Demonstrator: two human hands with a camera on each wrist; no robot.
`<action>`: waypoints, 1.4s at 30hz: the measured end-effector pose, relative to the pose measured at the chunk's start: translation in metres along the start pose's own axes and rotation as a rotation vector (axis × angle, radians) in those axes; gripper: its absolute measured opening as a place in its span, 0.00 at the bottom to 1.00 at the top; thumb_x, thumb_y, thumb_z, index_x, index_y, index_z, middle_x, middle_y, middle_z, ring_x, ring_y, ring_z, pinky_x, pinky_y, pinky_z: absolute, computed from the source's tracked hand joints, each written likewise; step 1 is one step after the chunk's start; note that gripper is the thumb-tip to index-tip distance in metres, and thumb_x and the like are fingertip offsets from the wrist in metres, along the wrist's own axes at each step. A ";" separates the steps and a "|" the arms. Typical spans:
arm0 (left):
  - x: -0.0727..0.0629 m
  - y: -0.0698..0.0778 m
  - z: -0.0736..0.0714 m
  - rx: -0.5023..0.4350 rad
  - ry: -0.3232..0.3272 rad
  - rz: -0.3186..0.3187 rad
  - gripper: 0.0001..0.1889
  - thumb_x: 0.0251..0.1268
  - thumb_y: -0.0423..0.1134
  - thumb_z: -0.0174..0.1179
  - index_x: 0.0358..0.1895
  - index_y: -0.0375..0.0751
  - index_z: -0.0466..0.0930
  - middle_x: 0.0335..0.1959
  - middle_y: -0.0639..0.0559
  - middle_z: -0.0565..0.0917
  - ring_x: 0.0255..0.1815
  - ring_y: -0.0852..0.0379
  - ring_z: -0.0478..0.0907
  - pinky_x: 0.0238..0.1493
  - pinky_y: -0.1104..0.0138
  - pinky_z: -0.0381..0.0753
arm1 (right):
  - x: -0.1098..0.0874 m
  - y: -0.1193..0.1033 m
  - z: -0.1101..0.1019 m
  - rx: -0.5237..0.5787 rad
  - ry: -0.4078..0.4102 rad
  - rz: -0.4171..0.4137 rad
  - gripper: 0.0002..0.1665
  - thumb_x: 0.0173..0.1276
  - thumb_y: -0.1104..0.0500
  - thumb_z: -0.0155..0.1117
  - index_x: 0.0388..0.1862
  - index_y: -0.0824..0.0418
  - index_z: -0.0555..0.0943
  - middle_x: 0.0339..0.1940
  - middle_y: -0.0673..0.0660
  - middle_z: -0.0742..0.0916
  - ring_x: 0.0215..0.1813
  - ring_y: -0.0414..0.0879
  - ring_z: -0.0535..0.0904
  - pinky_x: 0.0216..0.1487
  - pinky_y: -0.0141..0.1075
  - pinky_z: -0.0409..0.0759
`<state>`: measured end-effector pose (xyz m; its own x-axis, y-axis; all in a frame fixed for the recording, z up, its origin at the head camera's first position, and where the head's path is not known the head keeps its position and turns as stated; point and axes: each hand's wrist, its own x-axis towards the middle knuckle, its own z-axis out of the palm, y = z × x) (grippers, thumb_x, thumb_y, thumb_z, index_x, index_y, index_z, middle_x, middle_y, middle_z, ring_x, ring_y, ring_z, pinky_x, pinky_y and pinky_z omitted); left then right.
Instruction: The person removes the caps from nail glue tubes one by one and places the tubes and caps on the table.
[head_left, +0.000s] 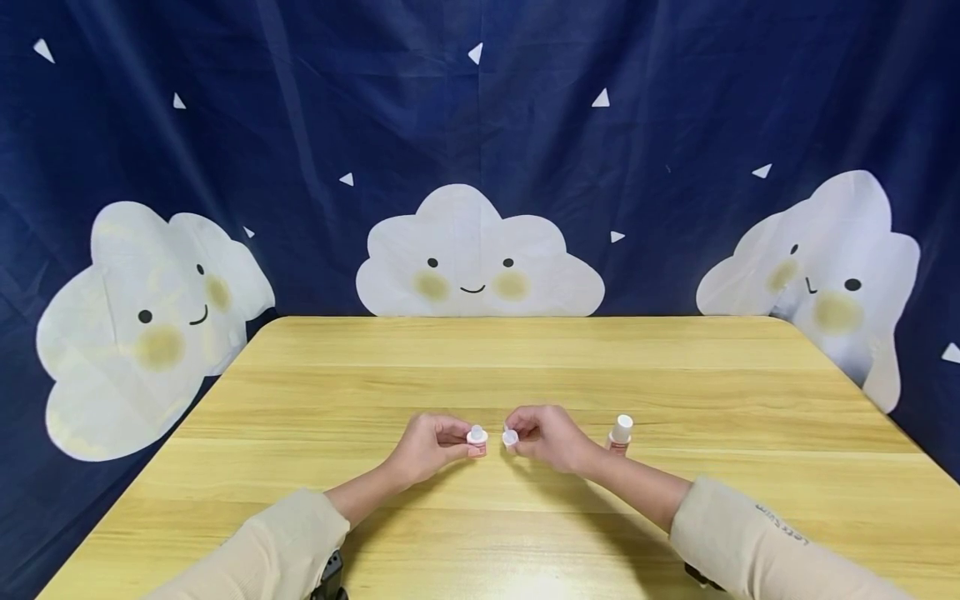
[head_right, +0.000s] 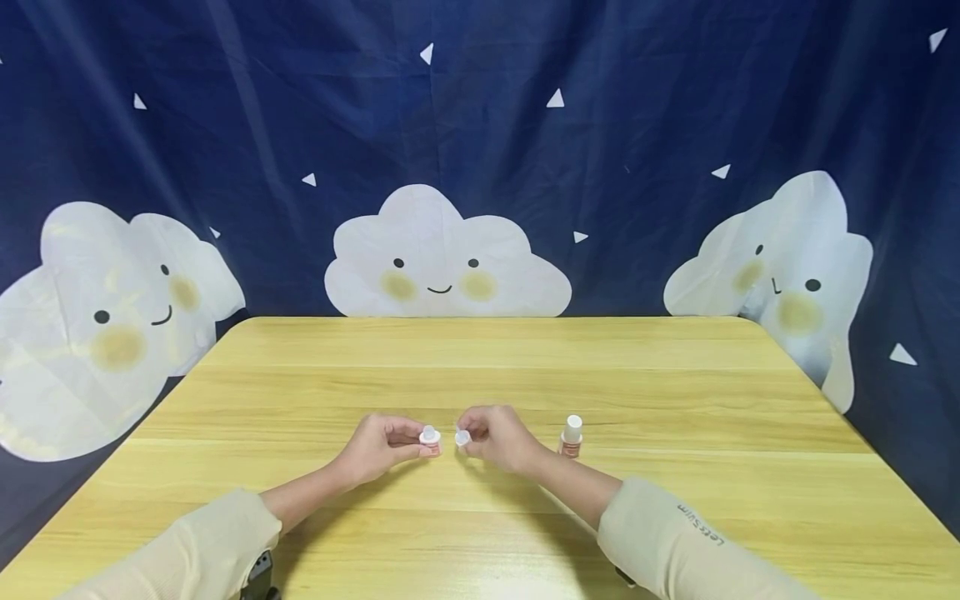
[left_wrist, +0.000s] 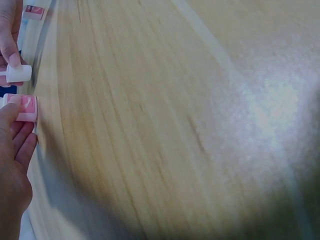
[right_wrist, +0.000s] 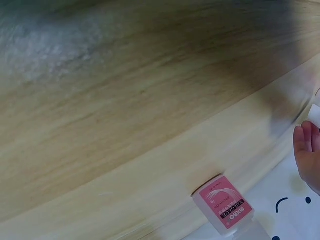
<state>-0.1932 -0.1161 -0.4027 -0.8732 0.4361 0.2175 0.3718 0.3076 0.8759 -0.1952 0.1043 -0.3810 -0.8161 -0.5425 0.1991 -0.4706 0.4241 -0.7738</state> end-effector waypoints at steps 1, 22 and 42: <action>0.000 0.000 0.000 0.000 -0.001 0.001 0.12 0.51 0.30 0.67 0.38 0.25 0.82 0.37 0.34 0.85 0.36 0.48 0.85 0.38 0.75 0.83 | 0.000 0.001 0.000 0.003 0.004 0.000 0.06 0.53 0.73 0.66 0.32 0.70 0.81 0.27 0.60 0.86 0.30 0.33 0.76 0.33 0.23 0.80; -0.001 0.001 0.001 0.000 0.002 -0.031 0.13 0.51 0.31 0.67 0.38 0.26 0.82 0.36 0.35 0.85 0.36 0.48 0.85 0.37 0.74 0.84 | -0.003 0.006 0.003 0.015 0.020 -0.007 0.06 0.52 0.75 0.65 0.31 0.71 0.80 0.26 0.61 0.85 0.29 0.33 0.75 0.32 0.25 0.80; -0.001 0.000 0.001 -0.044 -0.005 -0.054 0.14 0.51 0.33 0.68 0.39 0.27 0.82 0.36 0.35 0.86 0.35 0.50 0.86 0.37 0.74 0.84 | -0.003 0.007 0.001 -0.007 0.004 0.024 0.09 0.52 0.75 0.66 0.34 0.70 0.79 0.28 0.59 0.85 0.32 0.36 0.77 0.34 0.24 0.80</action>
<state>-0.1920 -0.1159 -0.4032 -0.8902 0.4237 0.1673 0.3098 0.2938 0.9042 -0.1952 0.1082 -0.3872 -0.8285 -0.5293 0.1827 -0.4531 0.4421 -0.7741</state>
